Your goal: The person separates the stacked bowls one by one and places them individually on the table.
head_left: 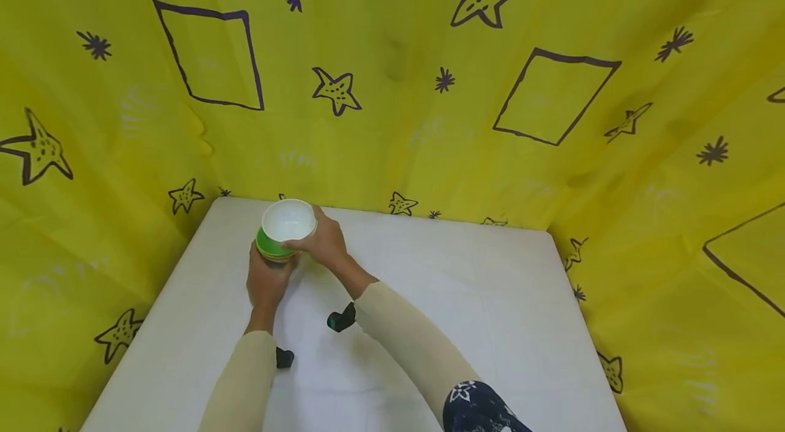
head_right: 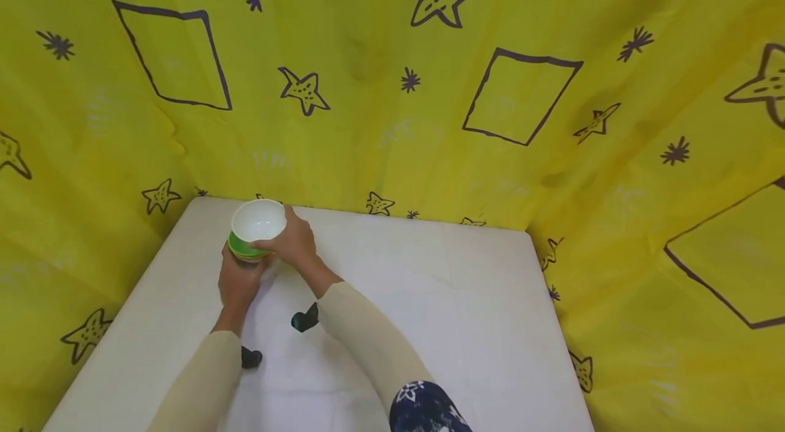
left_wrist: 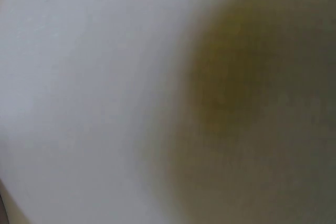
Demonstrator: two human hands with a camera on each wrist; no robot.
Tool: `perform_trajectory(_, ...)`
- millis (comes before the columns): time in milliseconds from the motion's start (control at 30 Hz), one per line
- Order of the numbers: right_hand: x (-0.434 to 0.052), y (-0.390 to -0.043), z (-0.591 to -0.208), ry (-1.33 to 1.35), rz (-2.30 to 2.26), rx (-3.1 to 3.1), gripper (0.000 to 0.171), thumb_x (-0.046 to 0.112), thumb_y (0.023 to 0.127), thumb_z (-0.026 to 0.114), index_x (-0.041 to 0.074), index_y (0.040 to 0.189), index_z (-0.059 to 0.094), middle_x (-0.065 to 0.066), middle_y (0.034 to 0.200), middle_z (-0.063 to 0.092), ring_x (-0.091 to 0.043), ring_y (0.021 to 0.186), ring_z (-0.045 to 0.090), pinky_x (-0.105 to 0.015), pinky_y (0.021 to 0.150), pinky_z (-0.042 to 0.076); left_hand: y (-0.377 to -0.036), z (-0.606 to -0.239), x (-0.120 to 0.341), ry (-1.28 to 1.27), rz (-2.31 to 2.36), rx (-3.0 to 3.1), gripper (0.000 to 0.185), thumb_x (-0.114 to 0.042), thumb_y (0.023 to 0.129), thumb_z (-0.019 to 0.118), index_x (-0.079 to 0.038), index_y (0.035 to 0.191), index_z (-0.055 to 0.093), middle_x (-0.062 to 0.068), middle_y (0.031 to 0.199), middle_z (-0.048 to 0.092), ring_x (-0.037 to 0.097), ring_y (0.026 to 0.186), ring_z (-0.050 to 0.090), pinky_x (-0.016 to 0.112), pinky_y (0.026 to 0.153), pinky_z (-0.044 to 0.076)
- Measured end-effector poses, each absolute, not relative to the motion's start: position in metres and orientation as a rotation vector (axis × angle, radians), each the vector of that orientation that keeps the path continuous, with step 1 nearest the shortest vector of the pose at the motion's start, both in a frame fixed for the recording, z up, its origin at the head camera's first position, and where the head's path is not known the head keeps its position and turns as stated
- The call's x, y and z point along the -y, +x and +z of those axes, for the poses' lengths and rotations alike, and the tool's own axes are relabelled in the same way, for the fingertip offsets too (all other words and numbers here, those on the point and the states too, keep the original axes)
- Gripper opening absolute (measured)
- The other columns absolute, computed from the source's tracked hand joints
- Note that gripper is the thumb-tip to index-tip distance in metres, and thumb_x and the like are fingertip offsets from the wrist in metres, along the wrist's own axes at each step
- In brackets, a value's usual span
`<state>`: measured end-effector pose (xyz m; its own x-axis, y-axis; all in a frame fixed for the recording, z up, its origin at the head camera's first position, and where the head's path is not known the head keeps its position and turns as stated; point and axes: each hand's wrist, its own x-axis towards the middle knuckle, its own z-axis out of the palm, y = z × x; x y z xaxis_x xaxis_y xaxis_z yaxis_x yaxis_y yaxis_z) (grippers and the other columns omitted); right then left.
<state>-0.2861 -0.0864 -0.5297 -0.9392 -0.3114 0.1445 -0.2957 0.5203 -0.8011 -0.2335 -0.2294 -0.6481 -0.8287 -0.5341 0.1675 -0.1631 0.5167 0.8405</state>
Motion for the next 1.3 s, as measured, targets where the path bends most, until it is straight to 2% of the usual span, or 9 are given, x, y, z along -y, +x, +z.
perform_trajectory(433,0.063,-0.282,-0.527,-0.377,-1.579,-2.748,0.089,0.033,0.072,0.100,0.005,0.145,0.057,-0.012,0.130,0.071,-0.025,0.117,0.067,-0.035,0.091,0.057,-0.233,-0.657,0.232,0.506,-1.228,2.347,0.102,-0.034,0.086,0.087,-0.004,0.162,0.027,0.023,0.157,0.045,0.042,0.145,0.044,0.062,0.116,0.037)
perform_trajectory(633,0.053,-0.283,-0.530,-0.293,-1.635,-2.750,0.095,0.033,0.070,0.100,0.005,0.148,0.055,-0.013,0.133,0.069,-0.027,0.120,0.066,-0.039,0.095,0.057,-0.233,-0.657,0.232,0.486,-1.240,2.320,0.103,-0.032,0.084,0.089,-0.005,0.162,0.028,0.021,0.157,0.046,0.040,0.146,0.043,0.061,0.117,0.035)
perform_trajectory(1300,0.014,-0.290,-0.556,-0.098,-1.688,-2.779,0.094,0.031,0.069,0.101,0.007,0.148,0.055,-0.014,0.137,0.067,-0.030,0.125,0.063,-0.046,0.101,0.054,-0.233,-0.659,0.229,0.485,-1.247,2.310,0.104,-0.034,0.084,0.090,-0.005,0.163,0.028,0.021,0.159,0.044,0.040,0.147,0.041,0.060,0.119,0.034)
